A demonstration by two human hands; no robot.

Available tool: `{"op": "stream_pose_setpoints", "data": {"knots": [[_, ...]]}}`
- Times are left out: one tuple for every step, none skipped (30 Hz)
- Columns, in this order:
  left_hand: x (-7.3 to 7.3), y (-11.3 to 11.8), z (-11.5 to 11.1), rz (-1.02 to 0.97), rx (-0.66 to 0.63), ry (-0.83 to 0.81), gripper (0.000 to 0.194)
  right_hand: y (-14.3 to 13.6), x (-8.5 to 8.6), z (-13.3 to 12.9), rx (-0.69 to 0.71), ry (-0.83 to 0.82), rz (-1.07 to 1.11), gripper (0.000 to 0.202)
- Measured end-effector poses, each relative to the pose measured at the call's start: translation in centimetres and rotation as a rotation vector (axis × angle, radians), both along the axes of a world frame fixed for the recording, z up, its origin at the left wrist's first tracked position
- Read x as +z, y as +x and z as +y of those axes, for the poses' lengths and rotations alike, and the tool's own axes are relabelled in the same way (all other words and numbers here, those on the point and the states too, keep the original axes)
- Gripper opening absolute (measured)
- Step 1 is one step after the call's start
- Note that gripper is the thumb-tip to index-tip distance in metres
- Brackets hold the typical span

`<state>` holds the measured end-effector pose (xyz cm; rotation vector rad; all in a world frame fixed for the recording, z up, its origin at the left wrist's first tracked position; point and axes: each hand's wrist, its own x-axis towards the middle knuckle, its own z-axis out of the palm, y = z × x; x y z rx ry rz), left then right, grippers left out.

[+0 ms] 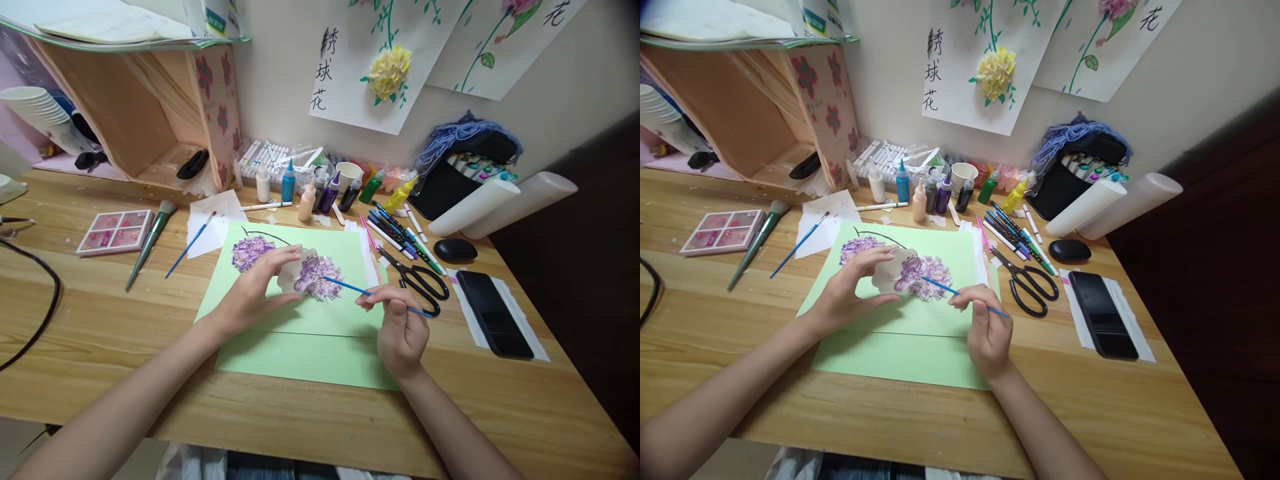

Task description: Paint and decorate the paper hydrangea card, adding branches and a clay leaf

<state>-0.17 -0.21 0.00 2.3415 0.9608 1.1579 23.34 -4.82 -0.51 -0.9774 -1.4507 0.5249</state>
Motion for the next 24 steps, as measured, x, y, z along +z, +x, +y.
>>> {"op": "stream_pose_setpoints", "data": {"knots": [[0.00, -0.03, -0.01, 0.002, -0.015, 0.002, 0.062, -0.02, 0.04, 0.04, -0.015, -0.024, 0.032, 0.030], [0.00, -0.06, -0.01, 0.003, -0.028, 0.001, 0.061, -0.02, 0.07, 0.09, -0.032, -0.043, 0.064, 0.030], [0.01, -0.09, -0.01, 0.005, -0.041, -0.002, 0.060, -0.01, 0.10, 0.14, -0.047, -0.059, 0.093, 0.030], [0.02, -0.12, -0.01, 0.008, -0.051, -0.007, 0.060, 0.00, 0.13, 0.19, -0.059, -0.071, 0.119, 0.030], [0.04, -0.15, 0.00, 0.010, -0.060, -0.010, 0.059, 0.01, 0.14, 0.23, -0.068, -0.077, 0.138, 0.030], [0.06, -0.18, 0.01, 0.011, -0.070, -0.011, 0.059, 0.02, 0.15, 0.26, -0.073, -0.076, 0.148, 0.030], [0.08, -0.20, 0.02, 0.012, -0.080, -0.010, 0.059, 0.03, 0.16, 0.26, -0.075, -0.068, 0.152, 0.030], [0.10, -0.22, 0.03, 0.015, -0.089, -0.010, 0.058, 0.03, 0.17, 0.25, -0.074, -0.053, 0.148, 0.030], [0.12, -0.24, 0.04, 0.019, -0.098, -0.012, 0.058, 0.02, 0.18, 0.23, -0.069, -0.033, 0.139, 0.030], [0.15, -0.25, 0.05, 0.024, -0.107, -0.014, 0.058, 0.02, 0.19, 0.19, -0.064, -0.007, 0.130, 0.030], [0.17, -0.27, 0.06, 0.028, -0.114, -0.015, 0.058, 0.01, 0.21, 0.15, -0.061, 0.020, 0.126, 0.030], [0.19, -0.29, 0.06, 0.032, -0.118, -0.020, 0.057, 0.02, 0.23, 0.12, -0.061, 0.046, 0.127, 0.029], [0.20, -0.31, 0.07, 0.035, -0.120, -0.025, 0.057, 0.03, 0.24, 0.10, -0.063, 0.069, 0.131, 0.029], [0.20, -0.33, 0.07, 0.036, -0.121, -0.029, 0.058, 0.05, 0.26, 0.08, -0.068, 0.087, 0.134, 0.028], [0.19, -0.35, 0.08, 0.038, -0.121, -0.033, 0.058, 0.08, 0.27, 0.08, -0.073, 0.097, 0.133, 0.028], [0.18, -0.37, 0.08, 0.042, -0.121, -0.037, 0.058, 0.11, 0.27, 0.08, -0.075, 0.101, 0.125, 0.028], [0.16, -0.38, 0.08, 0.047, -0.123, -0.042, 0.058, 0.14, 0.26, 0.09, -0.069, 0.103, 0.110, 0.028], [0.15, -0.38, 0.08, 0.052, -0.126, -0.047, 0.058, 0.16, 0.24, 0.09, -0.057, 0.106, 0.091, 0.028], [0.13, -0.39, 0.07, 0.056, -0.127, -0.051, 0.059, 0.16, 0.22, 0.08, -0.042, 0.111, 0.066, 0.028], [0.12, -0.38, 0.06, 0.060, -0.125, -0.055, 0.059, 0.16, 0.19, 0.06, -0.025, 0.116, 0.041, 0.028], [0.11, -0.38, 0.05, 0.063, -0.122, -0.059, 0.059, 0.13, 0.15, 0.03, -0.010, 0.119, 0.018, 0.028], [0.11, -0.37, 0.03, 0.064, -0.120, -0.063, 0.059, 0.10, 0.12, 0.00, 0.000, 0.118, 0.002, 0.029], [0.12, -0.36, 0.02, 0.063, -0.119, -0.067, 0.060, 0.05, 0.07, -0.04, 0.004, 0.109, -0.005, 0.029], [0.13, -0.36, 0.01, 0.061, -0.121, -0.071, 0.060, 0.01, 0.02, -0.07, 0.003, 0.095, 0.000, 0.029]]}}
